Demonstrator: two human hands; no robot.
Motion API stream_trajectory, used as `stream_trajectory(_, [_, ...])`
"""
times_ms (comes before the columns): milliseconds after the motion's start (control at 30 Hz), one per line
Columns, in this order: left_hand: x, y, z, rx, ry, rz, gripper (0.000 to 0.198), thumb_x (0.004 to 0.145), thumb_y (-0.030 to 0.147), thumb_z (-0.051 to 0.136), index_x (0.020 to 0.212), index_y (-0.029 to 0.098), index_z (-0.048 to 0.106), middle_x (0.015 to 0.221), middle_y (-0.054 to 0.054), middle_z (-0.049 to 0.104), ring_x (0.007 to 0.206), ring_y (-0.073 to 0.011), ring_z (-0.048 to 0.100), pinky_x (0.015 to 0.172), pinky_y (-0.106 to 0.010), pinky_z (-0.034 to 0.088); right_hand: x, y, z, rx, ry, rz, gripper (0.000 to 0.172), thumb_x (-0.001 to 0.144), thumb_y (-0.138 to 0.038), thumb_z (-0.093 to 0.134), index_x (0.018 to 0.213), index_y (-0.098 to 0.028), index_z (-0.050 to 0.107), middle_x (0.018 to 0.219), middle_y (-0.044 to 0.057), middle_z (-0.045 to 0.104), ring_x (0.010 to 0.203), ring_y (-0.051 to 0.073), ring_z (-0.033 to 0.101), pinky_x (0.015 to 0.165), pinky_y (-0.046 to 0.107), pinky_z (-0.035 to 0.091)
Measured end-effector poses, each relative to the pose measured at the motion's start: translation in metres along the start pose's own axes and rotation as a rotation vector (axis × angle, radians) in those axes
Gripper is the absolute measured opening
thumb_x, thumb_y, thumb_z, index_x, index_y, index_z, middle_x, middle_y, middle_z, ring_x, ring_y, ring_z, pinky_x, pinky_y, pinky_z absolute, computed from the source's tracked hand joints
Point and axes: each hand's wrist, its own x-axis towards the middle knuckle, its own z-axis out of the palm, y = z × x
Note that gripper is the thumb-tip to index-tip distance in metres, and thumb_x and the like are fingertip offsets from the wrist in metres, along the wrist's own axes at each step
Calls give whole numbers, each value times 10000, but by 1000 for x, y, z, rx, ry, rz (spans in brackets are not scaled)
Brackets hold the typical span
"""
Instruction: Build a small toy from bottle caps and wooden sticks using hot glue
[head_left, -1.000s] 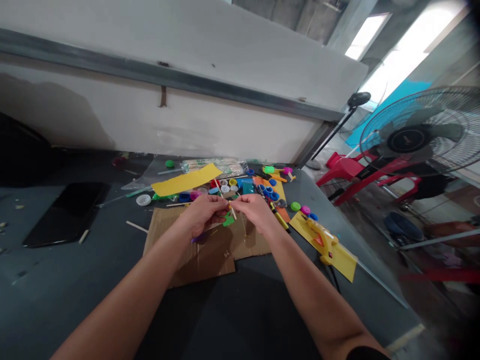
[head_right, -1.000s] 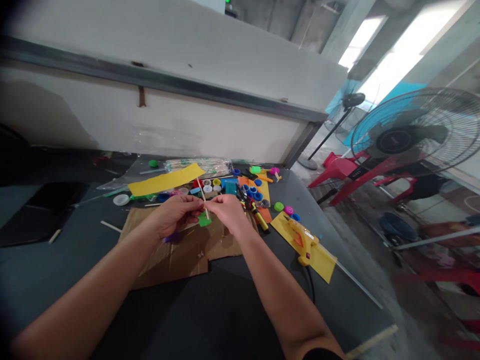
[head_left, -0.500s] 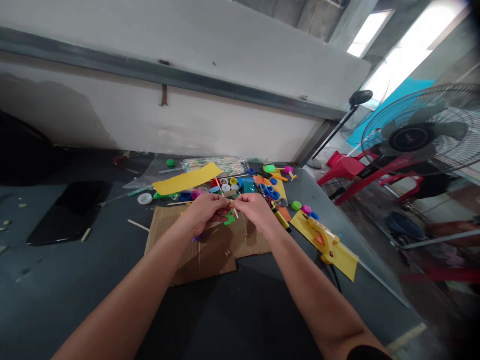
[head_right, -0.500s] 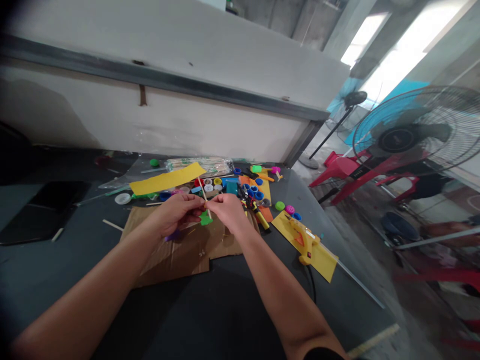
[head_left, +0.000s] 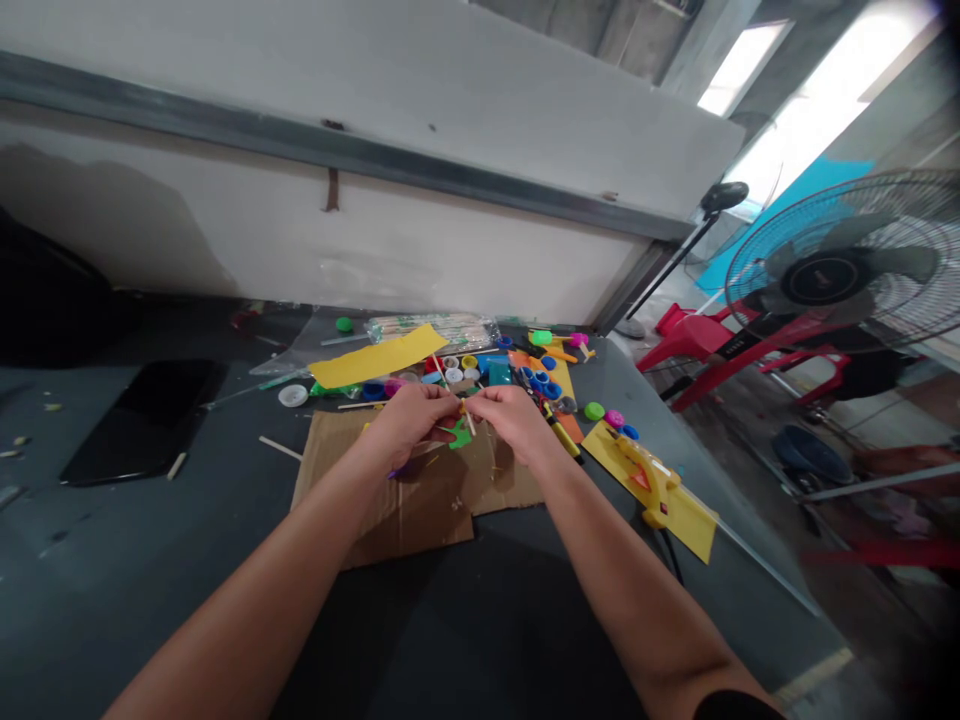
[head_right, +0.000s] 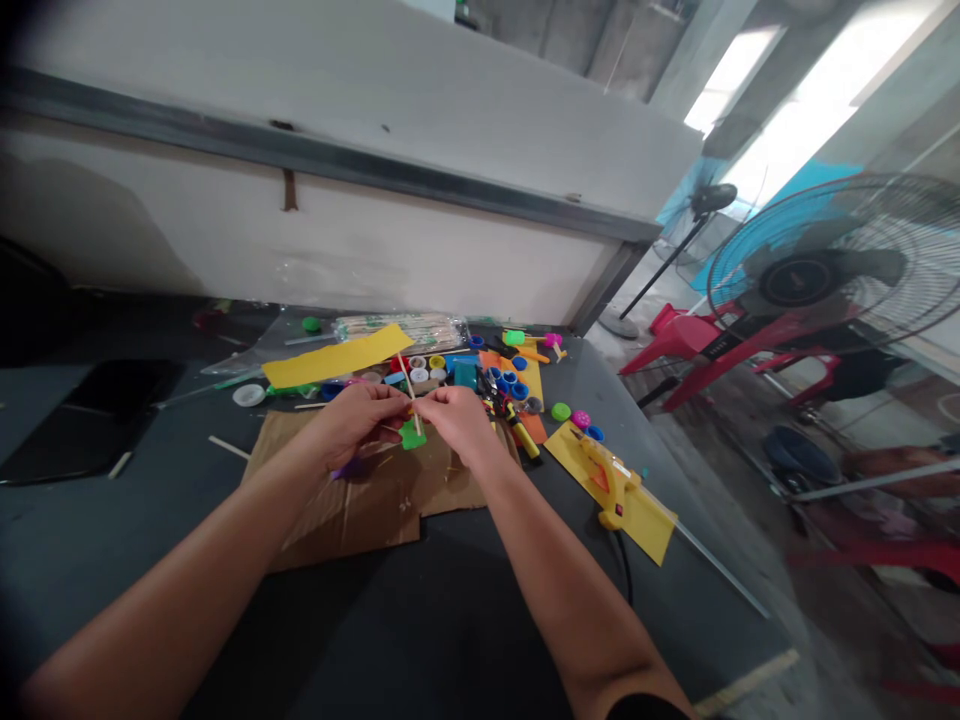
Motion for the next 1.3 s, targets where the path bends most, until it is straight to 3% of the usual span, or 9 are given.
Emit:
stream_trajectory(600, [-5, 5, -1, 44, 26, 16, 162, 804, 163, 614, 643, 151, 604, 596, -2, 630, 479, -88, 565, 518, -226, 477, 4, 6, 3, -11, 29, 4, 189, 660, -357, 597, 616, -173, 595, 524, -56, 474, 525, 97, 378, 510, 243, 261])
stream_trajectory(733, [-4, 6, -5, 49, 14, 71, 28, 761, 156, 662, 753, 160, 635, 601, 11, 626, 489, -87, 560, 491, -206, 460, 3, 3, 3, -25, 34, 1, 185, 654, -351, 602, 624, -169, 609, 533, -50, 499, 528, 99, 400, 518, 242, 268])
stream_trajectory(833, [-3, 5, -7, 76, -4, 114, 82, 747, 142, 661, 825, 165, 671, 624, 7, 628, 518, -90, 565, 492, -197, 456, 2, 2, 3, -36, 28, -4, 175, 654, -343, 600, 633, -170, 620, 515, -54, 484, 518, 99, 390, 512, 244, 251])
stream_trajectory(1300, [5, -5, -8, 88, -5, 176, 48, 731, 142, 659, 691, 163, 674, 637, 3, 614, 557, -85, 546, 551, -194, 457, 1, 1, -1, -64, 5, -15, 245, 687, -417, 623, 627, -180, 607, 501, -56, 459, 504, 101, 377, 509, 257, 232])
